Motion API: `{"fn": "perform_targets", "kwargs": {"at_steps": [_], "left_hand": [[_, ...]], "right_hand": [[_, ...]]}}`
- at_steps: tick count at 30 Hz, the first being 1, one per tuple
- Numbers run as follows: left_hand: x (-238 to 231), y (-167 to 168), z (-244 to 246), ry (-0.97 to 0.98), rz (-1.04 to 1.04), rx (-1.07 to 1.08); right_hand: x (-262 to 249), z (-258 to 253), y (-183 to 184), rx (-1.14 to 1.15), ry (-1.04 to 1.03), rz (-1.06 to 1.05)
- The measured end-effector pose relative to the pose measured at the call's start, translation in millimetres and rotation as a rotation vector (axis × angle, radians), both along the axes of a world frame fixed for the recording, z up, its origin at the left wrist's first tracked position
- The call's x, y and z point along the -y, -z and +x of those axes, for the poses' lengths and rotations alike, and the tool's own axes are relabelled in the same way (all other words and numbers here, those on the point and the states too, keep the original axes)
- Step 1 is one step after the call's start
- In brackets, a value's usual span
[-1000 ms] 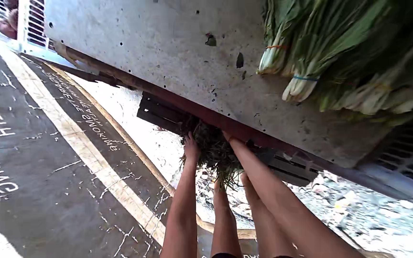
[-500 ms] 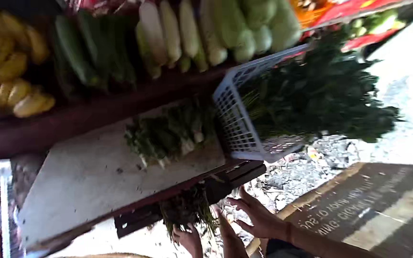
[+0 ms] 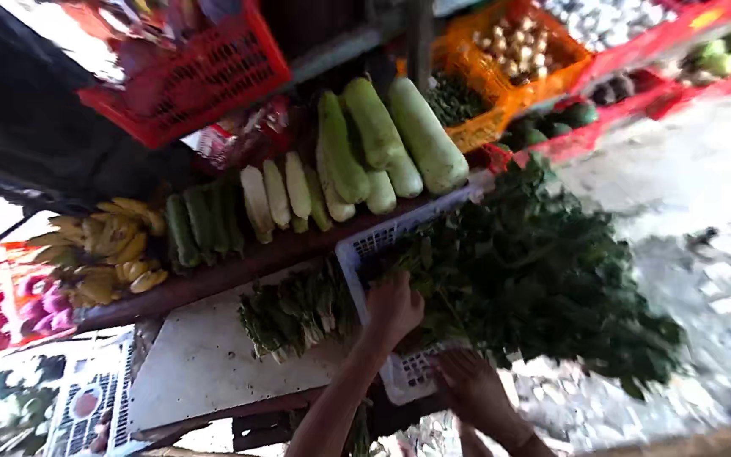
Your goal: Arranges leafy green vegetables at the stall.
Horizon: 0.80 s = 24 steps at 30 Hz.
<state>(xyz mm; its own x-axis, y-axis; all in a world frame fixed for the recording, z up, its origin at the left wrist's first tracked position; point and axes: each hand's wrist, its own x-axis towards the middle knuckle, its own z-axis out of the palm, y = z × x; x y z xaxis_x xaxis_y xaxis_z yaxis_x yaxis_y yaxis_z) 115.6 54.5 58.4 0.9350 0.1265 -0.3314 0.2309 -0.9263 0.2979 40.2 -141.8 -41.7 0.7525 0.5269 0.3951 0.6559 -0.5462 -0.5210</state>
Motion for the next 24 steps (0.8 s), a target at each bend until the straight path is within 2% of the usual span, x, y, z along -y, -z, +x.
{"fn": "perform_targets", "kwargs": {"at_steps": [2, 5, 8, 11, 15, 20, 24], "left_hand": [[7, 29, 48, -0.044, 0.070, -0.368], [1, 81, 76, -0.128, 0.139, -0.520], [-1, 93, 80, -0.123, 0.085, -0.405], [17, 91, 69, 0.045, 0.001, -0.193], [40, 103, 64, 0.192, -0.012, -0.135], [24, 113, 53, 0.270, 0.006, 0.010], [24, 92, 44, 0.308, -0.034, -0.004]], "right_hand": [[-13, 3, 9, 0.110, 0.063, -0.105], [-13, 3, 10, 0.131, 0.069, -0.145], [-11, 6, 11, 0.107, 0.027, -0.159], [-13, 5, 16, 0.125, 0.041, -0.160], [-13, 4, 28, 0.160, 0.035, -0.135], [-15, 8, 42, 0.214, 0.036, -0.097], [-15, 12, 39, 0.224, 0.005, -0.099]]}}
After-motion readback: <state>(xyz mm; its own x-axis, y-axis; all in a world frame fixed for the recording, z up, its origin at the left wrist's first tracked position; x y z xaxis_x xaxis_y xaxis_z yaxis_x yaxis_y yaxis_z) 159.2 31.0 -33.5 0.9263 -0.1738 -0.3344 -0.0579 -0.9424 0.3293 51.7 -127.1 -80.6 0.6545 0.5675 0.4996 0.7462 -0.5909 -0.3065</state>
